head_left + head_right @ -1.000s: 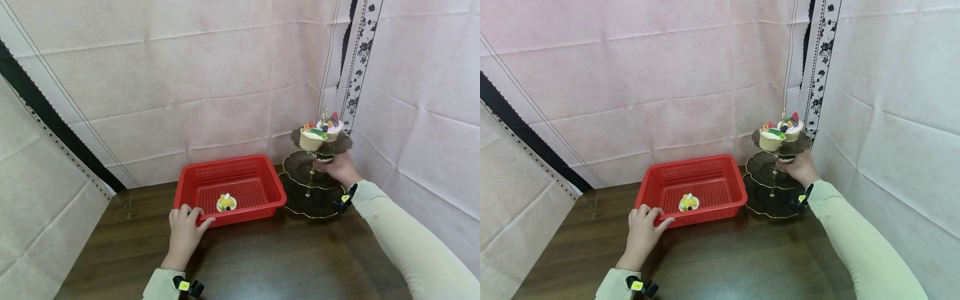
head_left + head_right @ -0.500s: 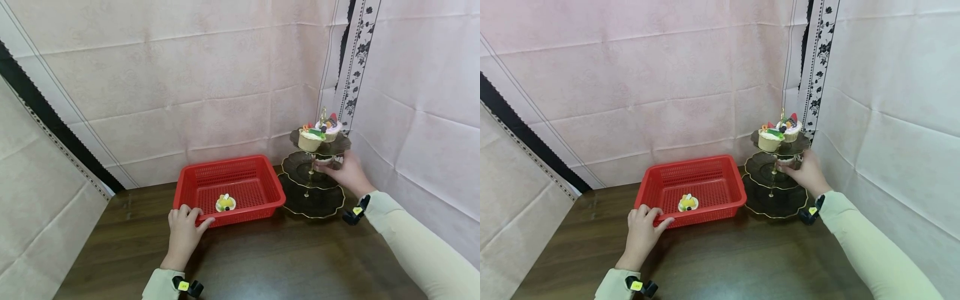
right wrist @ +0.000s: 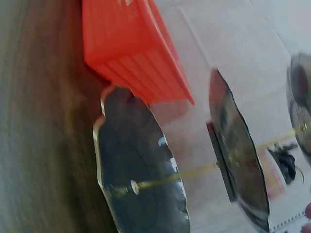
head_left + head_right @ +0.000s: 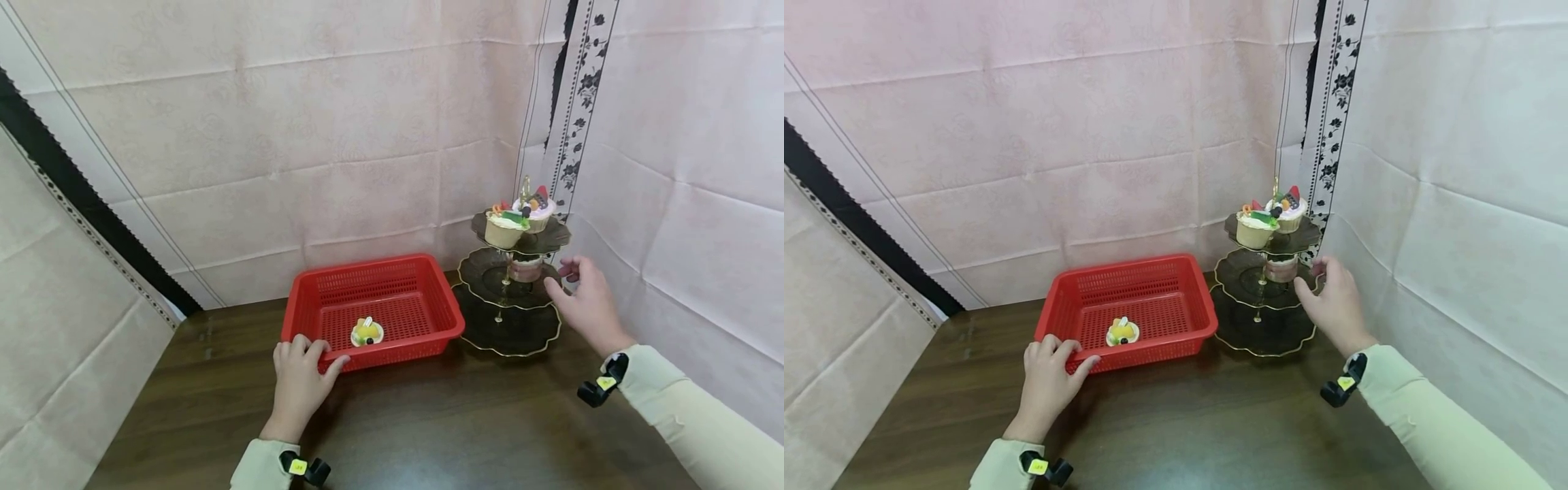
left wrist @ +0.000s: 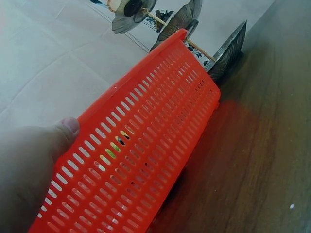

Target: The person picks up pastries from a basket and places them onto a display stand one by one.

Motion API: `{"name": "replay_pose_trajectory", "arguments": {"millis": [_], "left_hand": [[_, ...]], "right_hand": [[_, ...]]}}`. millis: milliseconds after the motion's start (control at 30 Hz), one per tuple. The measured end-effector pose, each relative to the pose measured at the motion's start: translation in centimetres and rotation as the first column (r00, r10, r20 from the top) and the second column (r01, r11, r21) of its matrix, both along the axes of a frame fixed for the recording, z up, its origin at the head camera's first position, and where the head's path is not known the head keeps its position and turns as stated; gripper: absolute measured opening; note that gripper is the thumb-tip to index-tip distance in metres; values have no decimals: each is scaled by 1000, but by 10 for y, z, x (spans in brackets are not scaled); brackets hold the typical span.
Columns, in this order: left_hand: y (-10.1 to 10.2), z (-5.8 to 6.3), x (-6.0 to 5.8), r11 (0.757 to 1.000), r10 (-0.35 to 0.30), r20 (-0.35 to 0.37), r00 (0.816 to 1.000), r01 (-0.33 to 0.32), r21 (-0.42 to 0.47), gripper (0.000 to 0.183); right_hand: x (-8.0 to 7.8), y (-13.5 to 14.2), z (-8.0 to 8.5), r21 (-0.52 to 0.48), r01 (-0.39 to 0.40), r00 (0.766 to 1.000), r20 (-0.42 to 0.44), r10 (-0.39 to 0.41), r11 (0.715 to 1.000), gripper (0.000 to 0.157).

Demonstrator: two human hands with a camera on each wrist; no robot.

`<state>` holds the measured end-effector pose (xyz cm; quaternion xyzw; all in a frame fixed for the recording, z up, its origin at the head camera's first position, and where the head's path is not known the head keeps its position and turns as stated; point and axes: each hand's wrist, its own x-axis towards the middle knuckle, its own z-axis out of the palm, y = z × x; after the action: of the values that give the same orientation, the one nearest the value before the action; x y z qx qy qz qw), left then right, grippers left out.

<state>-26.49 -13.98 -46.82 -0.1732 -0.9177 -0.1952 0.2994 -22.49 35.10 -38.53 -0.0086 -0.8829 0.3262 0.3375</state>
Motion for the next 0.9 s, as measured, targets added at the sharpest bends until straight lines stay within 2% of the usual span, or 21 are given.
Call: {"name": "replay_pose_trajectory", "arguments": {"millis": [100, 167, 367, 533, 700, 833, 900], "left_hand": [[-1, -1, 0, 1000, -2, -7, 1000, 2, 5, 42], [-1, -1, 0, 1000, -2, -16, 1000, 2, 9, 43], [0, -2, -1, 1000, -3, -31, 1000, 3, 6, 43], [2, -1, 0, 1000, -5, -28, 1000, 5, 15, 43], [2, -2, 0, 1000, -5, -33, 999, 6, 16, 43], [1, -4, 0, 1000, -14, -58, 998, 15, 22, 41], [1, -6, 0, 999, -27, -79, 996, 30, 30, 41]], "right_hand": [[4, -16, -4, -5, 26, 998, -64, -27, 1000, 35], [4, -27, -7, 5, 14, 993, -120, -13, 1000, 30], [-6, -61, -10, 47, -83, 953, -289, 94, 995, 19], [-16, -91, -11, 60, -158, 924, -342, 169, 986, 19], [-28, -123, -15, 53, -232, 926, -292, 238, 971, 22], [-38, -151, -18, 22, -331, 928, -171, 330, 943, 25], [-44, -164, -20, 11, -395, 915, -82, 394, 919, 28]]}}
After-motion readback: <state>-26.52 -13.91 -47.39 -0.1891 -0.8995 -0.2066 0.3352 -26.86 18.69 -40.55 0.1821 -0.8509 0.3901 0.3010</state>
